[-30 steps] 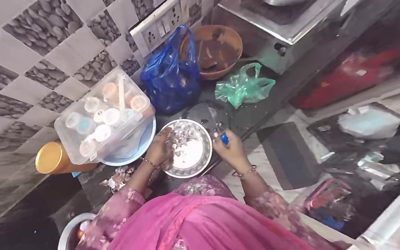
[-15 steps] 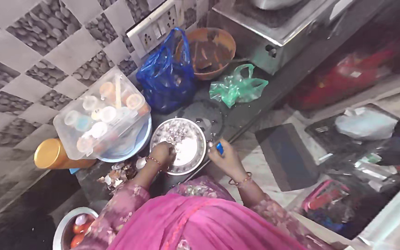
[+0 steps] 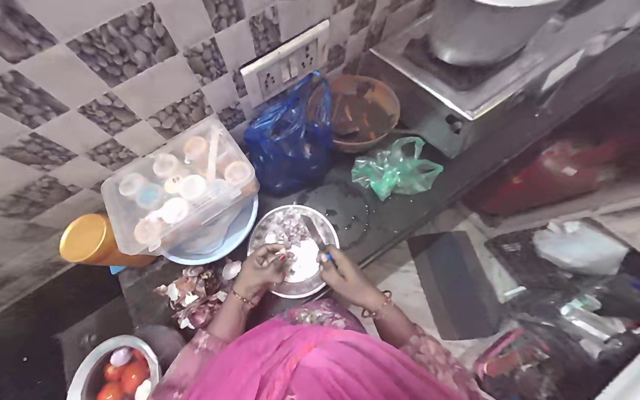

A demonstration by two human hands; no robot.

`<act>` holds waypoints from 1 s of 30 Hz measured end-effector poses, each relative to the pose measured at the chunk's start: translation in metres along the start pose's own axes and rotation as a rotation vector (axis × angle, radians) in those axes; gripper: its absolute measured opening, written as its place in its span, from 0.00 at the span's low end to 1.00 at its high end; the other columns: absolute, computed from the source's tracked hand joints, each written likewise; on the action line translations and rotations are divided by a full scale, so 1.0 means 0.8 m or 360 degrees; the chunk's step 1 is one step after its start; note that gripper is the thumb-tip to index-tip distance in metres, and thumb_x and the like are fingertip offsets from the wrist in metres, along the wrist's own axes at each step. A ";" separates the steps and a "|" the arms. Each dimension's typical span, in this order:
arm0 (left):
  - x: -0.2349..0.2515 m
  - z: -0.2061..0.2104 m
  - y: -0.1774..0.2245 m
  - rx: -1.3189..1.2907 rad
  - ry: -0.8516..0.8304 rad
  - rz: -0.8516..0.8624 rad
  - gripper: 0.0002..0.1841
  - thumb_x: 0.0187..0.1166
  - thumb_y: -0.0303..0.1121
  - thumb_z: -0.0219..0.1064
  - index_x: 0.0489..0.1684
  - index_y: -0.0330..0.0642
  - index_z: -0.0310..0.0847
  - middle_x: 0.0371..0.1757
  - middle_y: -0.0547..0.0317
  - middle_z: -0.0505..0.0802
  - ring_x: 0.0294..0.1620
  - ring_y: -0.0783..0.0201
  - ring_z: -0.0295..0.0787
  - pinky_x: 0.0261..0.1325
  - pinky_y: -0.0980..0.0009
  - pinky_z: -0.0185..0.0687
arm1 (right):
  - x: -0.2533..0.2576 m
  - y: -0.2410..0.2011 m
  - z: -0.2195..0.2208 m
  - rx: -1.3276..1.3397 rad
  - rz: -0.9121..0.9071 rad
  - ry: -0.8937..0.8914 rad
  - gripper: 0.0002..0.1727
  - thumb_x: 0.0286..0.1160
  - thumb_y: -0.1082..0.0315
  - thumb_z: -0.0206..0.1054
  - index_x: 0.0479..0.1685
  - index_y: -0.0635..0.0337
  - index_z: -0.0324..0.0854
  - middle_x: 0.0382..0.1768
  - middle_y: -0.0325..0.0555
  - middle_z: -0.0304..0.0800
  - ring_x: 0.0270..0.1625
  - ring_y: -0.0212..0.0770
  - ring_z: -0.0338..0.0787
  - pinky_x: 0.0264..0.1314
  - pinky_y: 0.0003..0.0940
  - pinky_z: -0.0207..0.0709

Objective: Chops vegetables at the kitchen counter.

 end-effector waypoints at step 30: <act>-0.010 0.026 0.003 -0.0692 -0.0210 0.0011 0.15 0.68 0.24 0.75 0.52 0.50 0.87 0.48 0.66 0.95 0.47 0.71 0.92 0.56 0.71 0.89 | 0.048 -0.030 0.022 -0.0515 -0.0400 -0.0103 0.23 0.82 0.52 0.62 0.38 0.67 0.82 0.19 0.46 0.80 0.23 0.41 0.81 0.27 0.41 0.77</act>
Point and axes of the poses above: each hand's wrist, its own x-axis towards the middle knuckle, its own z-axis out of the palm, y = z × x, the point moved 5 cm from there along x, towards the middle knuckle
